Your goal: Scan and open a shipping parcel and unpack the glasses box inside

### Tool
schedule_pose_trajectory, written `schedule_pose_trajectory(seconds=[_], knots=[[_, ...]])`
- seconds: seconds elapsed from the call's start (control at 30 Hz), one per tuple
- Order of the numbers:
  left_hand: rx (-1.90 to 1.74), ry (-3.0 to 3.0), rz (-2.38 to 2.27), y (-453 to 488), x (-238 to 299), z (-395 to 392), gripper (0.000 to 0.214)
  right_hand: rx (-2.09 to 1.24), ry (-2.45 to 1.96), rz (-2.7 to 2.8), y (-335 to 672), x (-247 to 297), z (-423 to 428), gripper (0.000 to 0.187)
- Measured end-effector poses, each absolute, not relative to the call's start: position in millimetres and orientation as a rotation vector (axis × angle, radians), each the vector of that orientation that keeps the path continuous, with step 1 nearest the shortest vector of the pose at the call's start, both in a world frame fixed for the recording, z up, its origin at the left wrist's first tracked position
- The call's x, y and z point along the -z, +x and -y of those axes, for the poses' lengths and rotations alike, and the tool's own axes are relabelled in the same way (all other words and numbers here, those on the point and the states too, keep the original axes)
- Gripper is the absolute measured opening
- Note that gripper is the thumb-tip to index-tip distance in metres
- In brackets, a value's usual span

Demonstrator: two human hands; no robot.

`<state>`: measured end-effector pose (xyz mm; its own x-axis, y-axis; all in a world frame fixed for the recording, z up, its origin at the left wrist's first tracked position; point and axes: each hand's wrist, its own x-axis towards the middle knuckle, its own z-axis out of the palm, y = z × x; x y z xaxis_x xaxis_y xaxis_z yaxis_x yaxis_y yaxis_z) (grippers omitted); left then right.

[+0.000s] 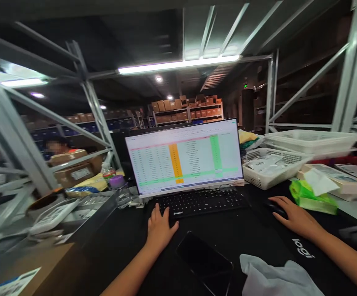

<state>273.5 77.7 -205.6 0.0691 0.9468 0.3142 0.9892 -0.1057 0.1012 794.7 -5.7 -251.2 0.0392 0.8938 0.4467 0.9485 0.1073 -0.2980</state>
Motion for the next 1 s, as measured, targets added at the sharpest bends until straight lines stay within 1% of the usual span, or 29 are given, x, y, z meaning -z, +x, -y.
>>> schedule_pose_trajectory(seconds=[0.23, 0.63, 0.87, 1.0], knots=[[0.473, -2.23, 2.052, 271, 209, -78, 0.071, 0.162, -1.757, 1.922, 820, 273, -7, 0.047], [0.491, -2.242, 2.068, 270, 209, -77, 0.073, 0.079, -1.763, 1.901, 818, 270, -7, 0.049], [0.451, -2.258, 2.101, 272, 203, -74, 0.074, 0.087, -1.769, 1.882, 818, 273, -7, 0.048], [0.486, -2.266, 2.109, 272, 202, -73, 0.074, 0.098, -1.748, 1.875, 817, 274, -8, 0.048]])
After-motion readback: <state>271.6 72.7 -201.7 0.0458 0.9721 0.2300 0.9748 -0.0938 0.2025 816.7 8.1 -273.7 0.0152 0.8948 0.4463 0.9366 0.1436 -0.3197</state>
